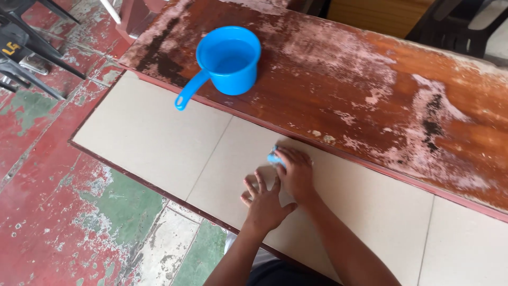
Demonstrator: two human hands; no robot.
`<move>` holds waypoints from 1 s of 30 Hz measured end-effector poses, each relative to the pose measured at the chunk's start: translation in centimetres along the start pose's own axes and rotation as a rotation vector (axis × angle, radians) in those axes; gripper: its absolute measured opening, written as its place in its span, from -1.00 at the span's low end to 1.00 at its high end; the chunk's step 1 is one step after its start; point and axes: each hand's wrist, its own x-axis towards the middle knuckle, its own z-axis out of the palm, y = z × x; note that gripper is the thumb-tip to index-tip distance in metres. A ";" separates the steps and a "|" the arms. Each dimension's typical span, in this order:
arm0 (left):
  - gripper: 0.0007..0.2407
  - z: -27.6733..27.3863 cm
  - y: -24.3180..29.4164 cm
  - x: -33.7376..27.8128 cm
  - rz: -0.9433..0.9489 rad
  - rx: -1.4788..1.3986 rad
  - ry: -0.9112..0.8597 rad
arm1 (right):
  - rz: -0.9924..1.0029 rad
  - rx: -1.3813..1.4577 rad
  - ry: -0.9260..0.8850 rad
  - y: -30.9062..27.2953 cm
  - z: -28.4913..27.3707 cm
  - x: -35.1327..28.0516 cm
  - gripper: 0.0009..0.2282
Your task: Wiping down a restaurant service counter using a wet cloth.
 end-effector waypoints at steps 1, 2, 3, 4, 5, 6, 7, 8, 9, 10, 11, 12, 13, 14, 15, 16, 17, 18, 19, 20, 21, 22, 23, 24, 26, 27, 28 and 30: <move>-0.09 0.6 0.5 0.0 0.003 0.008 -0.003 | 0.007 0.001 0.005 0.8 0.0 0.4 -0.62; -0.10 1.2 1.0 0.0 0.004 0.030 0.016 | 0.004 0.000 0.030 1.5 0.1 0.7 -0.62; -0.10 1.8 1.5 -0.1 0.005 0.052 0.036 | 0.000 -0.001 0.056 2.2 0.2 1.0 -0.63; -0.10 2.5 1.5 -0.1 0.010 0.060 0.034 | 0.007 -0.002 0.062 2.3 -0.2 1.0 -0.63; -0.12 3.1 1.5 0.0 0.007 0.092 0.094 | -0.030 0.023 0.055 2.3 -0.6 0.9 -0.62; -0.13 3.7 1.5 0.0 0.007 0.123 0.151 | -0.065 0.045 0.048 2.4 -1.1 0.9 -0.62; -0.13 3.6 1.6 0.1 0.015 0.131 0.148 | -0.057 0.043 0.055 2.9 -1.8 0.2 -0.62; -0.12 3.5 1.7 0.3 -0.005 0.149 0.151 | -0.070 0.073 -0.016 3.4 -2.4 -0.6 -0.65; -0.10 3.4 1.9 0.5 -0.025 0.167 0.154 | -0.084 0.103 -0.087 3.9 -3.1 -1.4 -0.68; -0.10 3.1 2.2 0.6 -0.010 0.175 0.150 | -0.071 0.096 -0.077 4.3 -4.0 -2.2 -0.68; -0.08 2.8 2.5 0.8 -0.050 0.187 0.140 | -0.051 0.090 -0.095 4.6 -4.9 -3.0 -0.70; -0.06 2.8 3.0 0.9 -0.085 0.199 0.124 | -0.025 0.079 -0.115 5.1 -5.9 -4.0 -0.72; -0.06 3.0 3.0 1.8 -0.066 0.208 0.113 | -0.005 0.069 -0.106 5.9 -6.8 -4.8 -0.72; -0.03 3.4 3.0 2.5 -0.083 0.203 0.118 | 0.038 0.036 -0.053 6.6 -7.6 -5.6 -0.69; -0.01 3.8 2.9 3.2 -0.101 0.198 0.123 | 0.081 0.002 0.001 7.2 -8.5 -6.5 -0.66; -0.01 3.5 3.3 3.2 -0.087 0.204 0.115 | 0.095 -0.005 0.006 8.3 -9.1 -7.3 -0.66; -0.01 3.2 3.7 3.0 -0.086 0.235 0.095 | 0.119 -0.045 0.053 9.3 -9.7 -8.2 -0.64; -0.02 2.7 3.9 2.9 -0.089 0.269 0.081 | 0.138 -0.079 0.102 10.0 -10.1 -8.9 -0.62; -0.02 2.4 4.0 2.7 -0.080 0.278 0.078 | 0.148 -0.081 0.109 10.9 -10.7 -9.5 -0.62; -0.03 2.1 4.1 2.4 -0.059 0.277 0.088 | 0.171 -0.104 0.134 11.6 -11.3 -10.2 -0.61; -0.04 1.8 4.2 2.1 -0.037 0.276 0.097 | 0.194 -0.126 0.157 12.4 -11.8 -11.0 -0.61; -0.04 1.9 3.9 1.7 -0.030 0.285 0.089 | 0.208 -0.128 0.160 13.2 -12.6 -11.7 -0.61; -0.11 1.9 3.7 1.3 0.026 0.234 0.171 | 0.248 -0.144 0.182 14.1 -13.4 -12.5 -0.60; -0.18 1.9 3.5 0.9 0.083 0.182 0.253 | 0.287 -0.160 0.205 14.9 -14.2 -13.2 -0.60; -0.54 5.5 2.4 0.8 0.330 0.124 0.367 | 0.340 -0.195 0.225 14.6 -15.3 -14.4 -0.60; -0.86 7.3 1.8 0.8 0.567 0.053 0.489 | 0.381 -0.227 0.242 14.5 -15.8 -14.9 -0.60; -0.86 9.1 2.0 -0.1 0.571 0.059 0.475 | 0.396 -0.226 0.241 13.5 -16.0 -15.6 -0.60; -0.89 12.8 2.5 -1.7 0.926 -0.367 0.242 | 0.460 -0.246 0.240 11.7 -16.7 -16.7 -0.59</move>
